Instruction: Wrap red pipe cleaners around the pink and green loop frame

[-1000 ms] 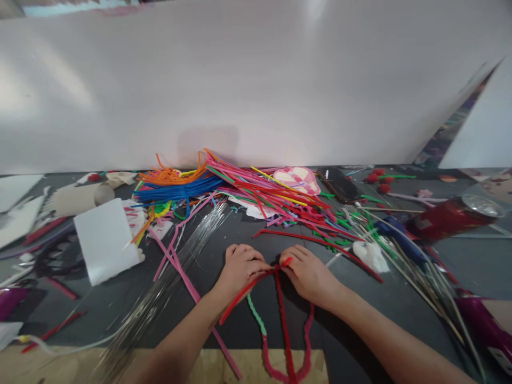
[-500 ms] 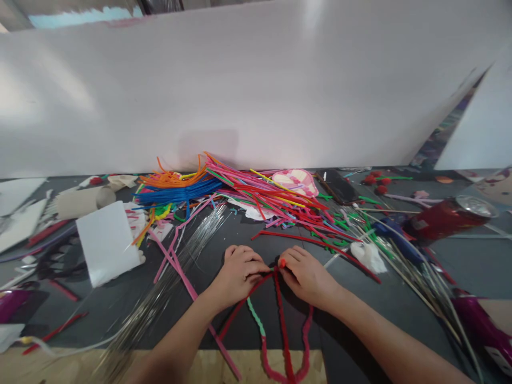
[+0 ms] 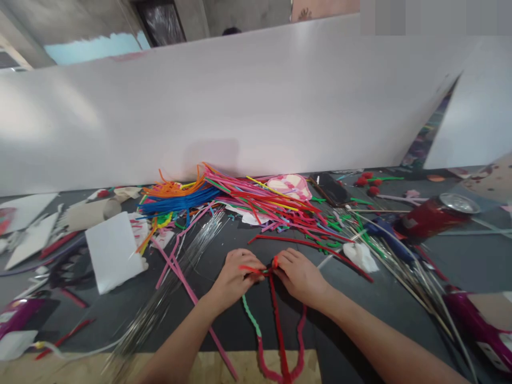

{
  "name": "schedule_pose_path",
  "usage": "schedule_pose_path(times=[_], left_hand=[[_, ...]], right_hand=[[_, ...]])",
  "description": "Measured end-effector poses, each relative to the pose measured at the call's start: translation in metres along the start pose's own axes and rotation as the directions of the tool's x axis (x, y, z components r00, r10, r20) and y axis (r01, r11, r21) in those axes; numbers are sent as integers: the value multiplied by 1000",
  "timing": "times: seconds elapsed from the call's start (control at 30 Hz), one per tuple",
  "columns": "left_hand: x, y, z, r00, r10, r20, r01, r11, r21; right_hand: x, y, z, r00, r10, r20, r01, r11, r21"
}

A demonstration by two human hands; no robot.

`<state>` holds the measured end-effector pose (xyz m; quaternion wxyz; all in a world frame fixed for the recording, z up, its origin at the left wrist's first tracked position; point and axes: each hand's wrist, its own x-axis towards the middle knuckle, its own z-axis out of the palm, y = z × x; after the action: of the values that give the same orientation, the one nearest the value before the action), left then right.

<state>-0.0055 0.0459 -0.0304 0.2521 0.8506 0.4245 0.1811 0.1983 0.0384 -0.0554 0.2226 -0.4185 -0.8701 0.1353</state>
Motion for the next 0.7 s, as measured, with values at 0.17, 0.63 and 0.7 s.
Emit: schedule_pose_path(times=[0.17,0.63,0.7], left_hand=[[2,3,6,995,-53,-81,55,998,23],[-1,2,10,997,-49,-54,54,995,86],[0,3,8,999,-47,-26,49,995,82]], right_hand=[[-1,1,4,1000,15,17,-14,998,-63],[-1,1,-5,1000,-10,-7,10,994,107],[-1,1,-5,1000,-24,-4,24,992,127]])
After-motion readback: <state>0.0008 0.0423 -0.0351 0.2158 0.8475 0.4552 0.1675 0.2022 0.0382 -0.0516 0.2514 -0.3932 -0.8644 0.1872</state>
